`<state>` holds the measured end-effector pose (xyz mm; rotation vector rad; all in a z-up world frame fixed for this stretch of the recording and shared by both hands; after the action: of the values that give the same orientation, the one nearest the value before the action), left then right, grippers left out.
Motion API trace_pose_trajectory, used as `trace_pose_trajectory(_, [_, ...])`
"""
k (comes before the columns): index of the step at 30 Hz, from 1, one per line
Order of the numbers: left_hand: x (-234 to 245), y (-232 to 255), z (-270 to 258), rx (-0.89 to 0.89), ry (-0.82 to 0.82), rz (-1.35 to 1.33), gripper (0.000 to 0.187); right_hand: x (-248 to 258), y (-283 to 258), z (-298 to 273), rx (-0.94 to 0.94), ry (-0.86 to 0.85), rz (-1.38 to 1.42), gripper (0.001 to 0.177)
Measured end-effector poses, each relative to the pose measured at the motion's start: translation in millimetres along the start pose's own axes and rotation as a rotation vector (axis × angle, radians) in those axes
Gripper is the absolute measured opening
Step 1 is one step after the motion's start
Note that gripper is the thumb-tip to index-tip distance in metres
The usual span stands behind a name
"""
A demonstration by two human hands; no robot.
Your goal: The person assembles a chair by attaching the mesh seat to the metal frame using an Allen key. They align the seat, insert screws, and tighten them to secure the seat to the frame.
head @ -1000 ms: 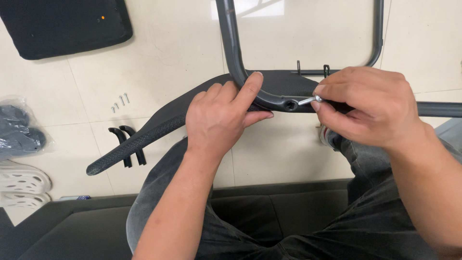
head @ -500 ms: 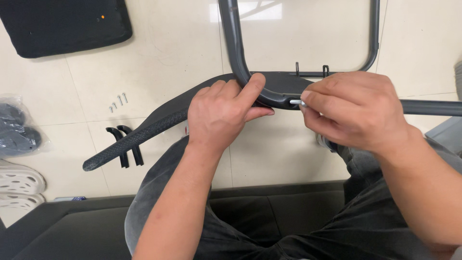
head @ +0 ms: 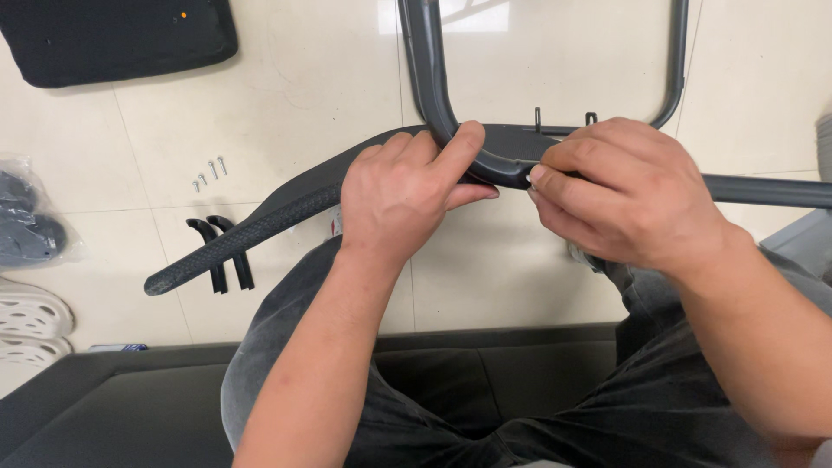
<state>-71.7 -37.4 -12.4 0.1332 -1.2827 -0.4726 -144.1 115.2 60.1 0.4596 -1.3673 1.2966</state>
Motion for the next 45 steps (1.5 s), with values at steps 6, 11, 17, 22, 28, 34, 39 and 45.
trace_pose_trajectory(6, [0, 0, -1, 0.001, 0.020, -0.002, 0.062, -4, 6, -7, -0.078, -0.065, 0.044, 0.021])
trace_pose_trajectory(11, [-1, 0, -2, 0.002, 0.013, -0.001, 0.063, -9, 14, -14, -0.141, -0.117, 0.106, 0.022])
trace_pose_trajectory(17, [-2, -1, -3, 0.000, 0.021, -0.010, 0.064, -4, 14, -9, -0.133, -0.090, 0.103, 0.023])
trace_pose_trajectory(22, [-3, -1, -4, 0.001, 0.011, -0.012, 0.066, -2, 9, -1, -0.108, -0.093, 0.070, 0.021])
trace_pose_trajectory(28, [-4, -1, -4, 0.010, 0.010, -0.012, 0.067, -3, 7, -1, -0.089, -0.067, 0.071, 0.022])
trace_pose_trajectory(34, [-5, -1, -5, 0.006, 0.011, 0.008, 0.068, -1, 5, 1, -0.057, -0.062, 0.060, 0.020])
trace_pose_trajectory(39, [-4, -1, -6, -0.015, 0.030, -0.004, 0.068, -1, 2, 3, -0.062, -0.075, 0.030, 0.020])
trace_pose_trajectory(45, [-4, -1, -5, -0.013, 0.014, 0.001, 0.068, -2, 10, -1, -0.091, -0.108, 0.042, 0.022])
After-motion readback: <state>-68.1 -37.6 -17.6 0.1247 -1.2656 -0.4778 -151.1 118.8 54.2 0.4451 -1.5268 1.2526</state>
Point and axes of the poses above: each hand's wrist, its own z-axis towards the middle knuckle, its own x-axis out of the back of the hand, y = z × x, the point moved 5 cm from there along z, towards the middle knuckle, and after that the axes turned 9 degrees about -x, right-handed, at the moved point
